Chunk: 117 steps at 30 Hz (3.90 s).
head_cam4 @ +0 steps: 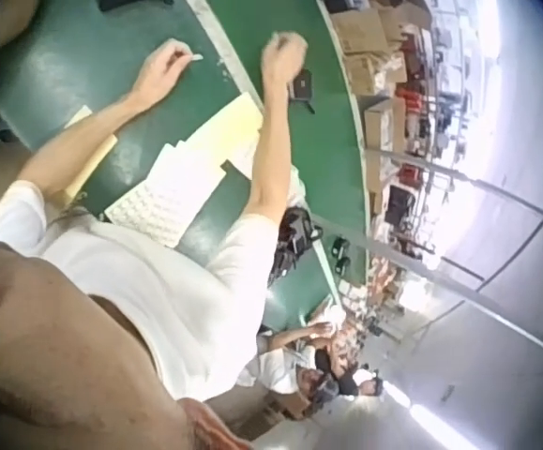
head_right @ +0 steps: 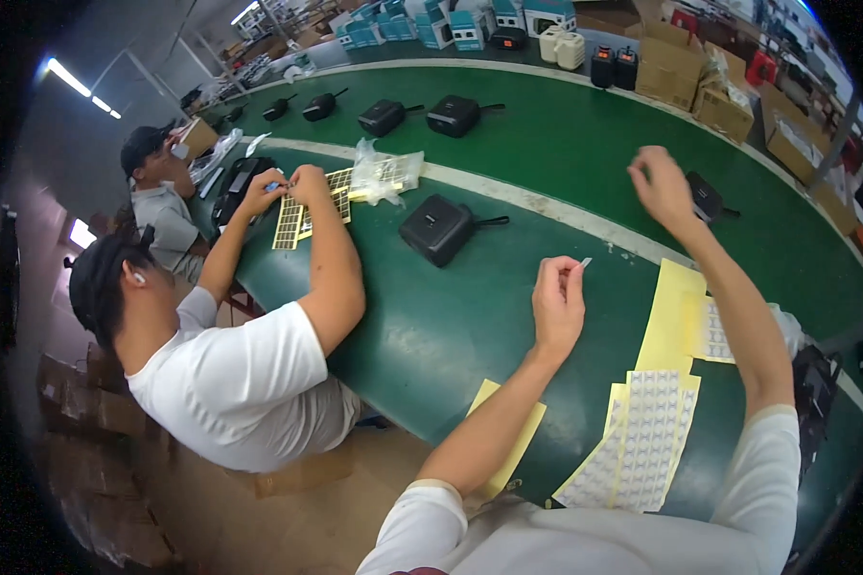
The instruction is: The person applies adhesive labels to small black electronic devices by hand, peeling them from a label sheet and pressing them onto the devices on an assembly line workbench.
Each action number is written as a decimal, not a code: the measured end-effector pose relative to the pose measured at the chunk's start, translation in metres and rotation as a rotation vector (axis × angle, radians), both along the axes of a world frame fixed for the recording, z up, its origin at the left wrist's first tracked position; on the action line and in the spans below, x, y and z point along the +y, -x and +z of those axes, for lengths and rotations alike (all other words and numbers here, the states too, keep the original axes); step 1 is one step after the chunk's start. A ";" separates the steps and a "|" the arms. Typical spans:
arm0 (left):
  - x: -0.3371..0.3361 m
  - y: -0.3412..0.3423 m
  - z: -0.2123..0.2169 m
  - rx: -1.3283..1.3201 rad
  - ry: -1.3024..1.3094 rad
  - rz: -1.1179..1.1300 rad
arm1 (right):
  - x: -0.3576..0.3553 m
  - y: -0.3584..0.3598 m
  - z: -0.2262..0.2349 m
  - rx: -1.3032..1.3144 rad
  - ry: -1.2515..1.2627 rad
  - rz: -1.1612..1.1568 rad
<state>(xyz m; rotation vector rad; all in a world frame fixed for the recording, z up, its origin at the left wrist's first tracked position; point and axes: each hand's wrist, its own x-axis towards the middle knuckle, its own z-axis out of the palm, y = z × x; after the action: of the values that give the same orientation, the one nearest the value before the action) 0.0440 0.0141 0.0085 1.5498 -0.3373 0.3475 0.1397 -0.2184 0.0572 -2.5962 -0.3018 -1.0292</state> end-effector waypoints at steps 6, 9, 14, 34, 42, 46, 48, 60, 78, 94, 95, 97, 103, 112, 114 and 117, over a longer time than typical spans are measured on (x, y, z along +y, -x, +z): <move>0.000 -0.002 -0.002 -0.040 -0.013 0.015 | 0.093 -0.072 -0.009 0.302 0.016 0.078; -0.001 0.000 -0.001 0.003 -0.055 0.011 | 0.126 -0.113 -0.013 0.437 0.021 0.006; 0.001 0.000 -0.005 -0.032 -0.213 0.034 | 0.171 -0.167 -0.013 0.531 -0.010 -0.041; -0.001 -0.002 -0.002 -0.027 -0.387 -0.023 | 0.164 -0.225 -0.002 0.573 -0.155 -0.063; -0.006 -0.003 -0.001 -0.144 -0.200 -0.007 | 0.082 -0.070 0.010 0.595 -0.809 0.317; -0.002 0.004 0.014 -0.193 -0.032 0.038 | 0.057 0.021 0.002 0.714 -0.991 0.243; 0.003 -0.003 0.013 -0.263 -0.045 0.105 | 0.055 0.056 0.002 0.718 -1.076 0.257; 0.018 -0.006 0.016 0.057 0.083 -0.331 | 0.066 0.119 -0.010 0.676 -1.028 0.291; 0.001 0.011 0.005 0.017 -0.007 -0.096 | 0.063 0.110 -0.034 0.620 -0.904 0.264; -0.008 0.015 0.004 0.053 0.009 0.009 | 0.064 0.115 -0.028 0.622 -0.853 0.253; -0.008 0.015 0.004 0.054 0.008 0.010 | 0.064 0.114 -0.028 0.623 -0.854 0.254; -0.008 0.015 0.003 0.043 0.006 0.020 | 0.065 0.114 -0.028 0.638 -0.847 0.254; -0.007 0.016 0.002 0.069 -0.014 0.010 | 0.065 0.113 -0.029 0.624 -0.830 0.264; -0.009 0.013 -0.002 -0.038 -0.179 0.141 | 0.059 0.116 -0.030 0.566 -0.789 0.226; -0.001 0.006 0.001 0.081 -0.236 0.205 | 0.057 0.113 -0.032 0.566 -0.822 0.253; 0.004 0.003 0.009 0.111 0.022 0.183 | 0.051 0.110 -0.025 0.586 -0.995 0.333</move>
<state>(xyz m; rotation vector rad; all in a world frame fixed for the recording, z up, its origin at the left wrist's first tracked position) 0.0414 0.0180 0.0178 1.5756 -0.1054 0.4041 0.0294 -0.1676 0.0325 -1.7214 -0.0357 -0.1603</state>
